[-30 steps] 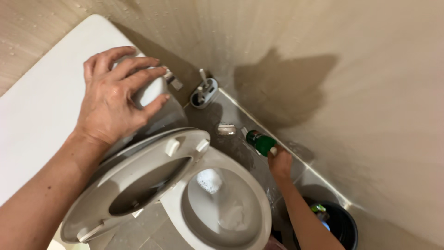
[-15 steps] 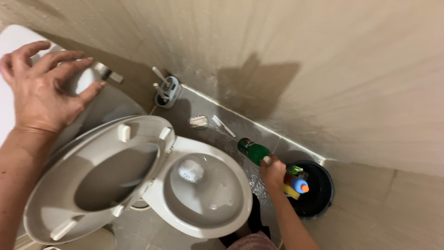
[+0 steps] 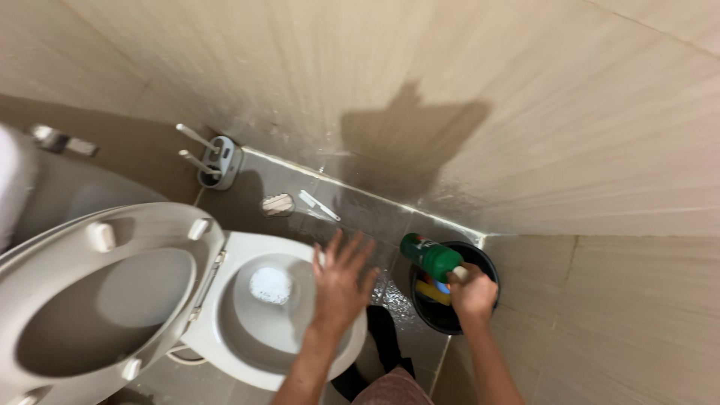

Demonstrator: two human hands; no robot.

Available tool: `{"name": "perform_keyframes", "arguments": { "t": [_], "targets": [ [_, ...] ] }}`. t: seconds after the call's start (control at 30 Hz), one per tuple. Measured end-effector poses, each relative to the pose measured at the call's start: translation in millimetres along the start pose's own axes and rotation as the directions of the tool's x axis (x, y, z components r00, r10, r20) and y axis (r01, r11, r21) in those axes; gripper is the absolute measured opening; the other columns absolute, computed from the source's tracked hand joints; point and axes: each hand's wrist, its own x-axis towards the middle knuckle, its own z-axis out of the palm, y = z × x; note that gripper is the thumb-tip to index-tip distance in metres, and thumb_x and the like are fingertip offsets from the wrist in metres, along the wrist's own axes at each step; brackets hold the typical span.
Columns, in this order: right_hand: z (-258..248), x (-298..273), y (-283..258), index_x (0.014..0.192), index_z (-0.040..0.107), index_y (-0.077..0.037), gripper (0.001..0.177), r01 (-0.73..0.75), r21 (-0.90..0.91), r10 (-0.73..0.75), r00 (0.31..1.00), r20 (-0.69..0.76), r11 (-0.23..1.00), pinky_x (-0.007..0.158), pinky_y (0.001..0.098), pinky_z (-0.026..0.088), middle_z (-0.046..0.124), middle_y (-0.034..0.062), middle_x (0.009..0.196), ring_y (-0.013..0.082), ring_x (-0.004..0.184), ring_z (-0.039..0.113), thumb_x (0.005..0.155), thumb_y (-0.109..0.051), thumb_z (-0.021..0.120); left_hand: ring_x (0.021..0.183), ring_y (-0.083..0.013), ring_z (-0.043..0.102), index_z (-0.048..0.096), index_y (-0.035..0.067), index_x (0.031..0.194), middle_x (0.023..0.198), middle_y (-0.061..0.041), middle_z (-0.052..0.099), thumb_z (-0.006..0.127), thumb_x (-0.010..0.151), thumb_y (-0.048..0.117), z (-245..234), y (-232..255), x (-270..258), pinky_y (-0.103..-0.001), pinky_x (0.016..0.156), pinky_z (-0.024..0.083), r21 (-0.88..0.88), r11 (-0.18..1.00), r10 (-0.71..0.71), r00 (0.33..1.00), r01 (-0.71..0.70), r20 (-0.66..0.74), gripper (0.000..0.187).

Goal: The person cleans the inside of a toilet bowl by hand using a brush and soapy water from a bucket, then rinses the bowl with a spray hose.

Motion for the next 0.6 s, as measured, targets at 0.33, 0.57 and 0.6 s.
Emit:
{"name": "perform_keyframes", "arguments": {
  "t": [0.33, 0.57, 0.6],
  "targets": [
    [-21.0, 29.3, 152.9, 0.110, 0.078, 0.003, 0.032, -0.173, -0.254, 0.140, 0.980, -0.144, 0.952, 0.074, 0.0457, 0.062, 0.073, 0.0296, 0.094, 0.0406, 0.082, 0.075, 0.081, -0.012, 0.081, 0.148, -0.0364, 0.026, 0.056, 0.012, 0.141, 0.153, -0.011, 0.046, 0.076, 0.085, 0.023, 127.5, 40.6, -45.7, -0.066, 0.116, 0.016, -0.067, 0.989, -0.109, 0.945, 0.135, 0.307, 0.061],
    [79.0, 55.7, 258.3, 0.100, 0.077, 0.006, 0.018, -0.210, -0.361, 0.239, 0.970, 0.039, 0.908, 0.071, 0.0455, 0.063, 0.074, 0.0304, 0.095, 0.0388, 0.082, 0.077, 0.088, -0.005, 0.072, 0.147, -0.0374, 0.026, 0.055, 0.009, 0.141, 0.153, -0.015, 0.044, 0.078, 0.084, 0.021, 161.3, 37.6, -49.2, -0.067, 0.115, 0.018, -0.060, 0.988, -0.115, 0.931, 0.144, 0.346, 0.063],
    [91.7, 57.6, 267.3, 0.098, 0.077, 0.007, 0.016, -0.220, -0.362, 0.264, 0.961, 0.079, 0.906, 0.071, 0.0450, 0.064, 0.074, 0.0301, 0.096, 0.0376, 0.083, 0.078, 0.091, -0.005, 0.069, 0.147, -0.0377, 0.026, 0.054, 0.009, 0.142, 0.154, -0.015, 0.044, 0.078, 0.084, 0.021, 165.5, 35.6, -50.9, -0.067, 0.115, 0.018, -0.061, 0.987, -0.119, 0.928, 0.149, 0.353, 0.063]
  ]
}}
